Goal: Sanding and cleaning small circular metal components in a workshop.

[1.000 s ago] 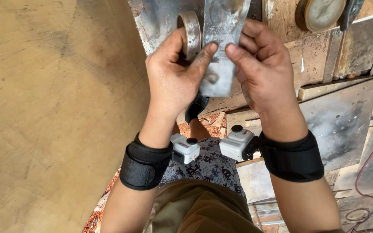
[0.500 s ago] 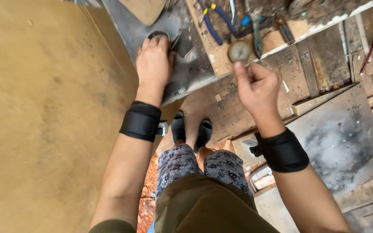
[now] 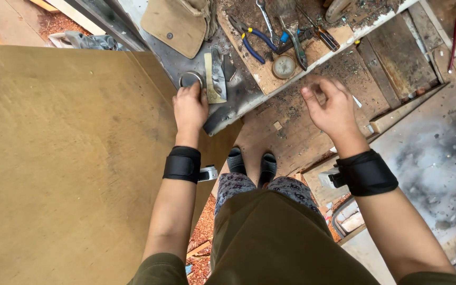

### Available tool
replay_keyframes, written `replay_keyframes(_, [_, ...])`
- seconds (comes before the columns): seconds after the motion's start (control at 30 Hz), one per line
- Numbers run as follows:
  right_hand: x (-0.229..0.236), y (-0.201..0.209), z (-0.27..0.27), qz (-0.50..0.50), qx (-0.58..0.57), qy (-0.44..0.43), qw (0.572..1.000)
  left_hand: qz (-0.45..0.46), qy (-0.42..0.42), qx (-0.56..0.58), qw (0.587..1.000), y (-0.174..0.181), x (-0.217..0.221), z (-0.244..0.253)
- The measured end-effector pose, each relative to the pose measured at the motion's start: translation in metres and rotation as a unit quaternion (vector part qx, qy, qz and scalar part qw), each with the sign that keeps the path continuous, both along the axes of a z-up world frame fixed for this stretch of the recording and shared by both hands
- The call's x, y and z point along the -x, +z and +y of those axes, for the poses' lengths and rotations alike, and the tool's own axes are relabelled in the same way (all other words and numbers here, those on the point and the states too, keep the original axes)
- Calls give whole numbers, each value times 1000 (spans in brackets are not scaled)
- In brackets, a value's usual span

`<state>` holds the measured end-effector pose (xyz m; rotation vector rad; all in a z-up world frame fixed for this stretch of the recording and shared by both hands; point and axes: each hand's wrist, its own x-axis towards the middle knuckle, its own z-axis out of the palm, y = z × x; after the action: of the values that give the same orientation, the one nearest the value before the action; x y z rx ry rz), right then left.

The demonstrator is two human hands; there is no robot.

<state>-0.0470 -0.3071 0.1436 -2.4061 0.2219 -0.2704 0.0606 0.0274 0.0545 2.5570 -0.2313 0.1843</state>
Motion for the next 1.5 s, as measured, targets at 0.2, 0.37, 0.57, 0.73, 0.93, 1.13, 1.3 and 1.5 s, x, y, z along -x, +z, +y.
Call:
replay_keyframes(0.2, [15, 1, -11, -28, 169, 30, 985, 11, -64, -142, 988, -29, -1, -6])
replay_keyframes(0.37, [40, 5, -36, -10, 260, 0, 966, 79, -80, -141, 984, -13, -9, -5])
replay_keyframes(0.57, [105, -32, -108, 99, 216, -63, 969, -61, -73, -114, 989, 20, -1, -11])
replay_keyframes(0.73, [164, -78, -170, 165, 223, -141, 950, -125, -106, -40, 986, 72, 10, -72])
replay_keyframes(0.93, [195, -97, -249, 83, 149, -254, 952, -172, -238, 32, 955, 109, 12, -219])
replay_keyframes(1.13, [209, -162, -395, 75, 187, -260, 944, -161, -317, 54, 933, 61, 6, -403])
replay_keyframes(1.3, [182, -183, -532, 76, 191, -289, 935, -132, -293, 22, 946, 4, -14, -560])
replay_keyframes(1.5, [128, -158, -654, 21, 211, -270, 939, -93, -298, -1, 950, -14, -52, -740])
